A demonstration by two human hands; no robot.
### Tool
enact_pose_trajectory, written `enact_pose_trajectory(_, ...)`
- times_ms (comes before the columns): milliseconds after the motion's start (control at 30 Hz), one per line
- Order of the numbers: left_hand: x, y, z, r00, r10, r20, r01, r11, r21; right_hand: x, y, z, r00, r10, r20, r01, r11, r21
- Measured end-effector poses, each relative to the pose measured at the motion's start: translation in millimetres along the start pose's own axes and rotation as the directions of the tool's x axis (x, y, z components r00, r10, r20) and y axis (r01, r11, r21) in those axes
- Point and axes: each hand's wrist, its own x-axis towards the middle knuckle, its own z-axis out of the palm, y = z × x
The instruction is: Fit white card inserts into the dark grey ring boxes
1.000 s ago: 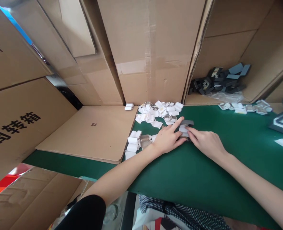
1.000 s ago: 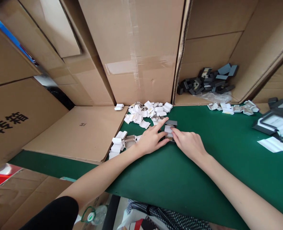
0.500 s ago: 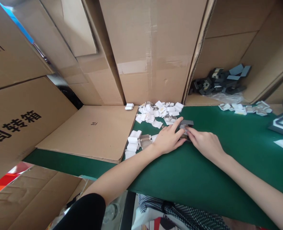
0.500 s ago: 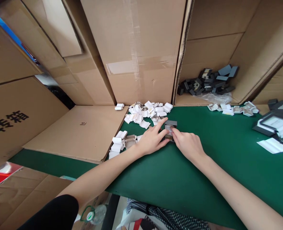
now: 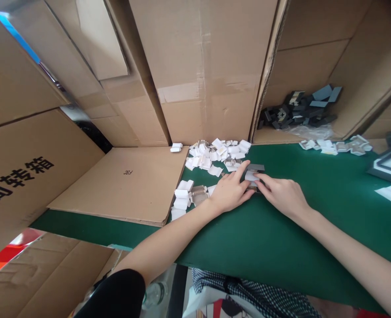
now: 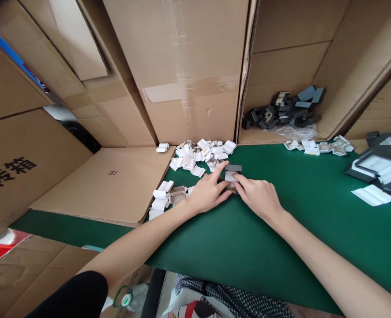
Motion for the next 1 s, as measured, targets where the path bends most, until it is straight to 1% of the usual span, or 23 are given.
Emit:
enact_pose_trajectory(67,-0.2,0.1,0.3,1.000,-0.001,-0.002,0.001,1.000,-0.005,-0.2,1.1,-2.7,0.998,-0.057,-0.025,0.058,0.996,0.066)
enact_pose_trajectory(167,-0.2,0.2,1.4,1.000,-0.003,-0.015,0.003,1.000,-0.012,-0.7,1.0,-5.6,0.993,-0.112,0.023,0.110,0.991,0.082)
enact_pose_trajectory(333,0.0,0.4,1.6,1.000,-0.004,-0.013,0.004,1.000,-0.020,-0.8,-1.5,-4.7,0.989,-0.086,0.123,0.080,0.995,0.055)
enact_pose_trajectory(567,-1.0,1.4,1.2,1.000,0.005,-0.027,-0.005,1.000,0.008,-1.4,-1.4,-2.2,0.985,-0.071,0.155,0.062,0.996,0.060)
enact_pose_trajectory(633,-1.4,1.6,1.0,1.000,0.009,-0.029,-0.008,1.000,0.014,-2.3,-0.9,-1.1,0.987,-0.094,0.132,0.084,0.993,0.079)
enact_pose_trajectory(767,-1.9,2.4,-0.3,1.000,-0.001,-0.015,0.001,1.000,0.008,-3.1,-2.0,0.8,0.992,-0.125,-0.024,0.127,0.987,0.101)
enact_pose_trajectory(800,-2.0,2.6,-0.6,1.000,-0.004,-0.013,0.005,1.000,0.007,-2.9,-2.6,0.8,0.991,-0.130,-0.040,0.133,0.986,0.098)
enact_pose_trajectory(833,-2.1,2.9,-0.7,1.000,-0.007,-0.012,0.007,1.000,0.007,-2.6,-3.3,0.7,0.990,-0.136,-0.034,0.139,0.986,0.089)
enact_pose_trajectory(900,-2.2,3.5,-0.8,1.000,-0.006,-0.018,0.006,1.000,0.011,-1.8,-4.4,0.0,0.989,-0.149,0.024,0.147,0.987,0.065)
enact_pose_trajectory(1000,-2.2,4.0,-0.1,1.000,-0.006,-0.030,0.006,1.000,0.017,-0.5,-5.3,-0.9,0.986,-0.136,0.098,0.134,0.991,0.021)
